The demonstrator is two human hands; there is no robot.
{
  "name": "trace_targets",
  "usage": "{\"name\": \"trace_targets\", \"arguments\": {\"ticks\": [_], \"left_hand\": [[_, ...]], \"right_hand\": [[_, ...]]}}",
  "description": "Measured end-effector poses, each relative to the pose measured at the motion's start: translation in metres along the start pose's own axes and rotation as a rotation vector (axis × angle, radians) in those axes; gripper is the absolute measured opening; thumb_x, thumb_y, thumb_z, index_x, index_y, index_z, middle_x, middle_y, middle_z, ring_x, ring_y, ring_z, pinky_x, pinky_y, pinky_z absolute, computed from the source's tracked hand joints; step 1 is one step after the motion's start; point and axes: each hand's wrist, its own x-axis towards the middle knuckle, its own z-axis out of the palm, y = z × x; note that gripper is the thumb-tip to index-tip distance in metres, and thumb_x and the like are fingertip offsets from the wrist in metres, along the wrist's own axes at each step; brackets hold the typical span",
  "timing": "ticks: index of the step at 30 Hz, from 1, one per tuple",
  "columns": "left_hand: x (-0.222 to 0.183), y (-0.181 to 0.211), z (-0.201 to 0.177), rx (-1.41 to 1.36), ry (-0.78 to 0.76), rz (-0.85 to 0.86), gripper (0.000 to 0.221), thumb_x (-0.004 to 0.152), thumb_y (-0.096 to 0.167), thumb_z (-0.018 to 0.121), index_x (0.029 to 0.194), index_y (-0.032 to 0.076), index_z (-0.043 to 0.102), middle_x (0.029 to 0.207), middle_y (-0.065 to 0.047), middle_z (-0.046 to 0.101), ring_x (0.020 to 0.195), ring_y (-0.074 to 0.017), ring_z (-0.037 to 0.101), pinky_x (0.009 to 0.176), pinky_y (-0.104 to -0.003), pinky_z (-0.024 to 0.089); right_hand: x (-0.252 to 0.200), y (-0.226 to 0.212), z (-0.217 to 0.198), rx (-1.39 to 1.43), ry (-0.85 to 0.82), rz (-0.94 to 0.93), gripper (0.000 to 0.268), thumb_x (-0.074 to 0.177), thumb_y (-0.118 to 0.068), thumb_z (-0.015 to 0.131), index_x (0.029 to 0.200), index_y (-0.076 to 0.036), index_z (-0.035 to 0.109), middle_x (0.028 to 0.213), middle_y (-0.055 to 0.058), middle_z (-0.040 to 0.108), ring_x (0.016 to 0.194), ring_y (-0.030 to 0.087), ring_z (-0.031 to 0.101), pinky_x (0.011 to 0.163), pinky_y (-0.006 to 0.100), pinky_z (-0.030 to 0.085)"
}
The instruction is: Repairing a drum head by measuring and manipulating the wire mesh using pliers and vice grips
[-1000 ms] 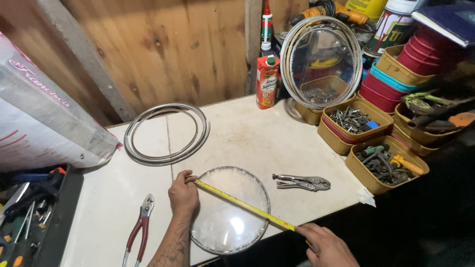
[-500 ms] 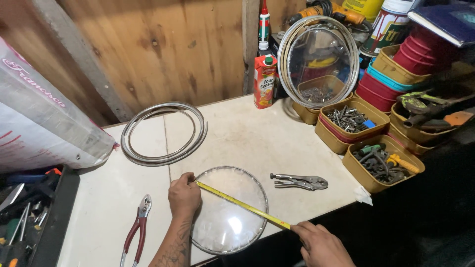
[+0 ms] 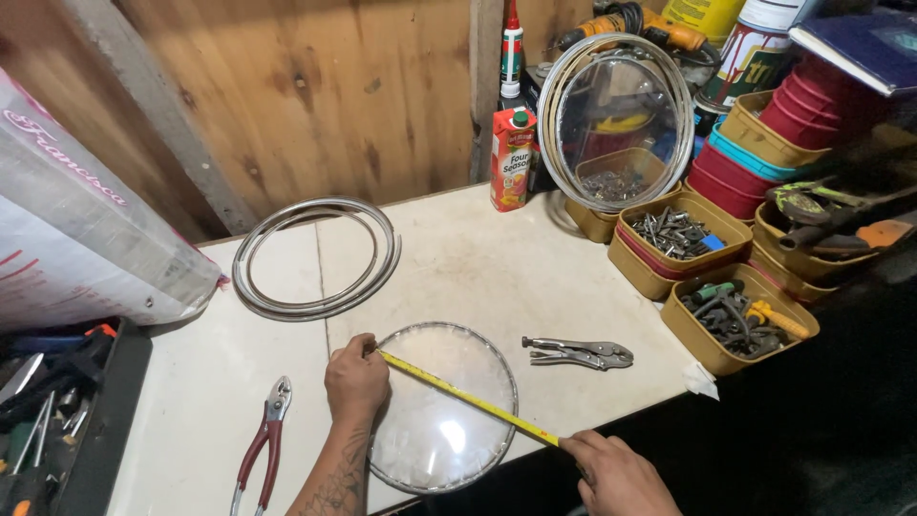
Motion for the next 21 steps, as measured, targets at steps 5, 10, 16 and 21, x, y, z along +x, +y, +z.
{"name": "trace_targets", "arguments": {"ticks": [5, 10, 16, 21], "left_hand": [[0.002, -0.006, 0.001, -0.195, 0.110, 0.016, 0.050, 0.088, 0.020, 0.049, 0.136, 0.017, 0.063, 0.117, -0.007, 0.074, 0.112, -0.0282, 0.067, 0.106, -0.042, 0.048], [0.004, -0.009, 0.005, -0.289, 0.185, 0.008, 0.048, 0.086, 0.017, 0.051, 0.132, 0.010, 0.063, 0.113, -0.007, 0.076, 0.111, -0.0287, 0.068, 0.105, -0.041, 0.046], [0.004, -0.008, 0.005, -0.242, 0.163, -0.027, 0.046, 0.084, 0.018, 0.047, 0.126, 0.013, 0.066, 0.110, -0.003, 0.076, 0.110, -0.0288, 0.067, 0.105, -0.042, 0.046], [-0.004, 0.010, -0.013, -0.275, 0.100, -0.154, 0.045, 0.086, 0.023, 0.047, 0.126, 0.018, 0.068, 0.118, -0.005, 0.076, 0.117, -0.0298, 0.065, 0.104, -0.041, 0.047]], "right_hand": [[0.008, 0.016, 0.036, 0.462, 0.411, -0.231, 0.065, 0.083, -0.016, 0.066, 0.147, -0.026, 0.054, 0.145, -0.004, 0.062, 0.129, 0.017, 0.063, 0.108, 0.032, 0.048], [-0.002, 0.008, 0.048, 0.668, 1.069, -0.371, 0.059, 0.083, -0.016, 0.071, 0.141, -0.006, 0.061, 0.129, 0.010, 0.075, 0.112, 0.018, 0.077, 0.105, 0.025, 0.053], [0.004, 0.026, 0.062, 0.740, 1.068, -0.145, 0.063, 0.079, -0.016, 0.073, 0.141, -0.013, 0.064, 0.124, 0.002, 0.078, 0.102, 0.010, 0.079, 0.094, 0.020, 0.057], [0.012, 0.046, 0.046, 0.708, 1.101, -0.062, 0.053, 0.080, -0.010, 0.067, 0.133, -0.009, 0.069, 0.118, 0.002, 0.078, 0.110, 0.016, 0.073, 0.105, 0.027, 0.051]]}}
